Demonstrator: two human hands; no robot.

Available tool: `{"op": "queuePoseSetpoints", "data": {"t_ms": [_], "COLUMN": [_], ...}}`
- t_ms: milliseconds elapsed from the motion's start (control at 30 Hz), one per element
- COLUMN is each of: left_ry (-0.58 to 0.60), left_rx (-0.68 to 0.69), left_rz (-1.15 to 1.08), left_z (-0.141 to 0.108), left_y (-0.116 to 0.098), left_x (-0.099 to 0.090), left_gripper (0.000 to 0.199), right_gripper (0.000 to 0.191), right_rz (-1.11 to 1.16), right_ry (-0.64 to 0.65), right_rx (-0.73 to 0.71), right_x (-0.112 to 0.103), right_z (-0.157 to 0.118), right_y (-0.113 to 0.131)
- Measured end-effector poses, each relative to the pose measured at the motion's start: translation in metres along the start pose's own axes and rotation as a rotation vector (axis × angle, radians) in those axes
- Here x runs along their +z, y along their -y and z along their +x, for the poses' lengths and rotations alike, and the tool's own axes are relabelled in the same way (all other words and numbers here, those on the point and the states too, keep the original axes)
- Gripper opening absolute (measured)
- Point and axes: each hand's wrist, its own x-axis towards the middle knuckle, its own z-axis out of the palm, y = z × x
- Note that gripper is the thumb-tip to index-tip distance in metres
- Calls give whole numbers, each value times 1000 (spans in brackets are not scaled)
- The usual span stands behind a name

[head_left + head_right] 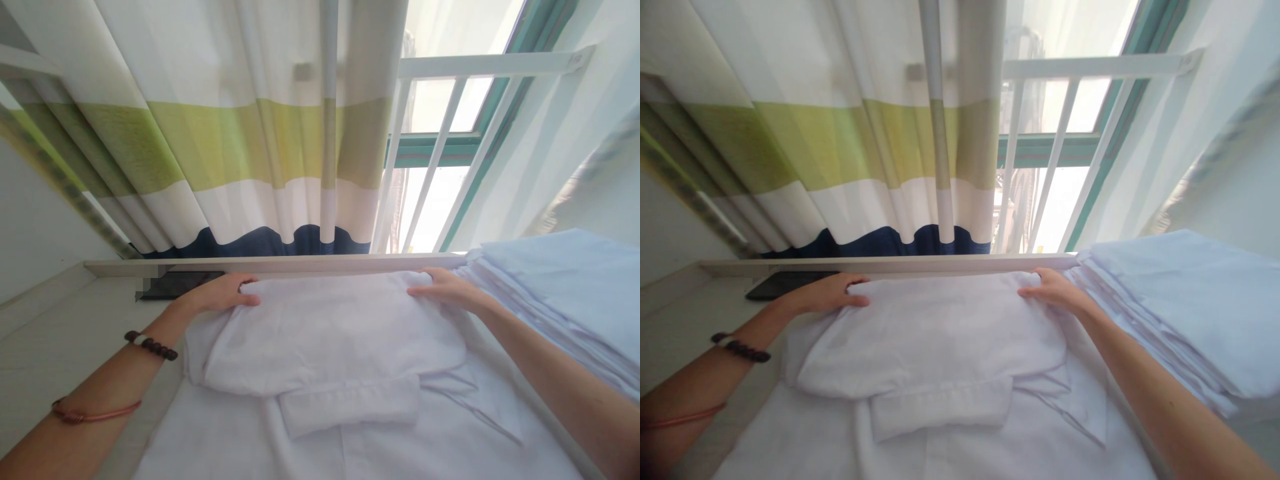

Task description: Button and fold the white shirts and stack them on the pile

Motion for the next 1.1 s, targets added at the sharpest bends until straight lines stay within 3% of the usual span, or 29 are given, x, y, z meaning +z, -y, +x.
{"op": "queuePoseSetpoints", "data": {"t_ms": [100, 200, 267, 400, 500, 567, 633, 767, 833, 933, 1100], "left_ry": [-1, -178, -310, -518, -623, -586, -483, -233, -181, -224, -278], "left_rx": [61, 33, 26, 70, 166, 295, 320, 236, 226, 242, 301], "left_rz": [-26, -22, 20, 180, 270, 325, 337, 274, 240, 228, 239], "left_z": [5, 18, 30, 43, 30, 14, -1, -11, -9, -11, -59], "left_y": [0, 1, -1, -20, -52, -74, -89, -90, -86, -87, -101], "left_x": [-18, -31, -32, -16, 11, 35, 58, 89, 91, 86, 85], "left_gripper": [48, 49, 46, 45, 45, 43, 46, 52, 53, 54, 54], "right_gripper": [32, 33, 35, 51, 60, 59, 61, 61, 62, 64, 65], "right_rz": [-64, -215, -285, -393, -519, -551, -537, -444, -403, -396, -389], "right_ry": [4, -236, -322, -389, -454, -429, -328, -49, 28, 38, 1], "right_rx": [-98, -105, -95, -117, -251, -385, -454, -352, -320, -308, -422], "right_x": [-17, -28, -28, -11, 15, 36, 56, 79, 80, 75, 71], "right_z": [5, 21, 33, 36, 8, -18, -43, -62, -58, -57, -101], "right_y": [10, 15, 15, 25, 46, 61, 72, 71, 67, 67, 73]}}
